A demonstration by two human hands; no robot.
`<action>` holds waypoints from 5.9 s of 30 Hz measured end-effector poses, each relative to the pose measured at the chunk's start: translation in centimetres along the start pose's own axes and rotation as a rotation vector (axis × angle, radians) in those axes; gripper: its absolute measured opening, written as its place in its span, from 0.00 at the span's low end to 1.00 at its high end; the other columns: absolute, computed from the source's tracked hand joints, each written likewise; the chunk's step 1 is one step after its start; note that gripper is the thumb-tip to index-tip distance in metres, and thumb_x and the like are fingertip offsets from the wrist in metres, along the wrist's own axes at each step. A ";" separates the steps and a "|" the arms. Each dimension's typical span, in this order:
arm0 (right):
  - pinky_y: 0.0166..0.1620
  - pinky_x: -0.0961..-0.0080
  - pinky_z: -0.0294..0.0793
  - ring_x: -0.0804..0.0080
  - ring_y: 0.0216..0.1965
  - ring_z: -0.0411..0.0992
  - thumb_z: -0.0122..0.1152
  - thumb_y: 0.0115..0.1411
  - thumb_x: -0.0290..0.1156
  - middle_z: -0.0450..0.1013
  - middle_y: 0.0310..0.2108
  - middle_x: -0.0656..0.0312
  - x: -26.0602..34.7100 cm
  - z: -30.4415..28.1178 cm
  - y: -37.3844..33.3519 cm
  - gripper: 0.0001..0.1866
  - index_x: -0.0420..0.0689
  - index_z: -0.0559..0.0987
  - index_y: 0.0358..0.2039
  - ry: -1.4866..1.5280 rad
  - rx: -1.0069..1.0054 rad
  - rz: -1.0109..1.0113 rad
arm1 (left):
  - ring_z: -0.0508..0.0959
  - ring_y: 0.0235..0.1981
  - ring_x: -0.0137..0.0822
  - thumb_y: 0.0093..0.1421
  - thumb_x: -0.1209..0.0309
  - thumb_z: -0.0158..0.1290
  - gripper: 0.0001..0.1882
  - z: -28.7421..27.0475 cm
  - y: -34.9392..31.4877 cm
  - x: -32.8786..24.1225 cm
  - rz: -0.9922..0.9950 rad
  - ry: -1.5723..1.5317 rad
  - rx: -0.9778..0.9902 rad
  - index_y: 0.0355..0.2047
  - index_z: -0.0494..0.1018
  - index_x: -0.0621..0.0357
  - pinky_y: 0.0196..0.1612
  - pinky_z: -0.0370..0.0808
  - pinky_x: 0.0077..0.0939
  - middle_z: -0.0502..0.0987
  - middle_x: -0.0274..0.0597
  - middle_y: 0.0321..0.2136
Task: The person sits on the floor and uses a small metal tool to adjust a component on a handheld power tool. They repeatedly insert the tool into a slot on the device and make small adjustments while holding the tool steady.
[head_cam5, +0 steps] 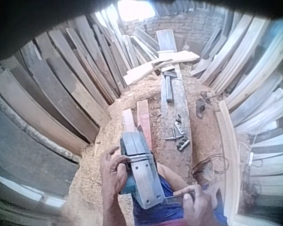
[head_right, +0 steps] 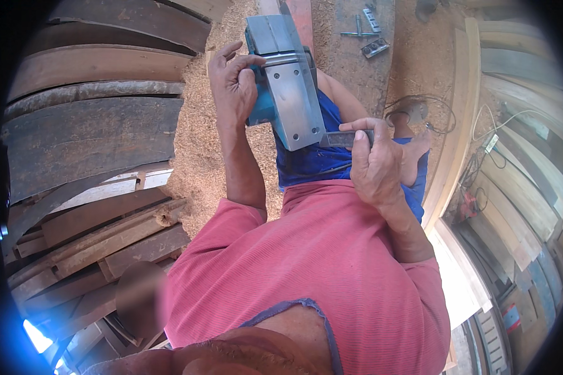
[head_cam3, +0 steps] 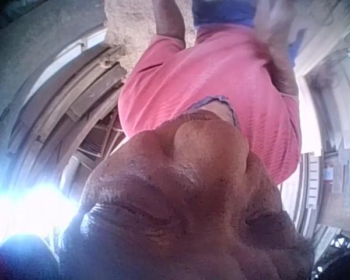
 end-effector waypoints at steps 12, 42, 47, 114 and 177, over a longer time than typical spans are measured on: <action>0.31 0.74 0.73 0.78 0.23 0.72 0.50 0.77 0.23 0.86 0.40 0.55 1.7 0.1 0.1 0.09 0.35 0.78 0.49 0.084 -0.046 -0.144 | 0.75 0.66 0.53 0.59 0.73 0.44 0.24 0.3 0.0 0.0 -0.144 -0.109 -0.002 0.43 0.90 0.57 0.71 0.70 0.48 0.81 0.62 0.55; 0.35 0.73 0.76 0.76 0.26 0.74 0.50 0.77 0.23 0.84 0.38 0.56 4.1 1.4 -0.2 0.10 0.35 0.78 0.51 -0.008 0.025 -0.210 | 0.75 0.63 0.55 0.57 0.75 0.48 0.20 0.1 0.0 -0.1 -0.017 -0.027 -0.025 0.38 0.91 0.55 0.69 0.72 0.49 0.79 0.58 0.60; 0.30 0.73 0.73 0.76 0.23 0.73 0.50 0.77 0.24 0.83 0.35 0.58 4.2 0.9 0.0 0.10 0.36 0.79 0.50 -0.029 0.047 -0.192 | 0.75 0.64 0.54 0.59 0.72 0.47 0.21 0.1 0.2 -0.5 -0.081 0.017 -0.023 0.40 0.91 0.53 0.70 0.70 0.50 0.79 0.60 0.59; 0.29 0.71 0.71 0.76 0.22 0.71 0.50 0.76 0.22 0.80 0.32 0.58 4.4 1.0 -0.7 0.10 0.36 0.79 0.50 -0.005 0.072 -0.146 | 0.76 0.63 0.52 0.61 0.71 0.46 0.21 0.2 0.4 -0.1 -0.066 0.004 -0.002 0.41 0.91 0.53 0.69 0.71 0.50 0.78 0.59 0.60; 0.33 0.70 0.74 0.72 0.25 0.74 0.50 0.76 0.24 0.84 0.37 0.56 4.4 1.2 -0.1 0.10 0.35 0.79 0.49 -0.021 0.094 -0.153 | 0.75 0.64 0.54 0.56 0.74 0.47 0.18 0.1 0.4 0.6 0.009 -0.141 0.021 0.35 0.89 0.58 0.69 0.73 0.49 0.81 0.56 0.59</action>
Point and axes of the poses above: each hand's wrist, its own y-axis towards the middle knuckle, its own z-axis out of the palm, x = y × z, the point moved 4 cm from there along y, towards the middle knuckle
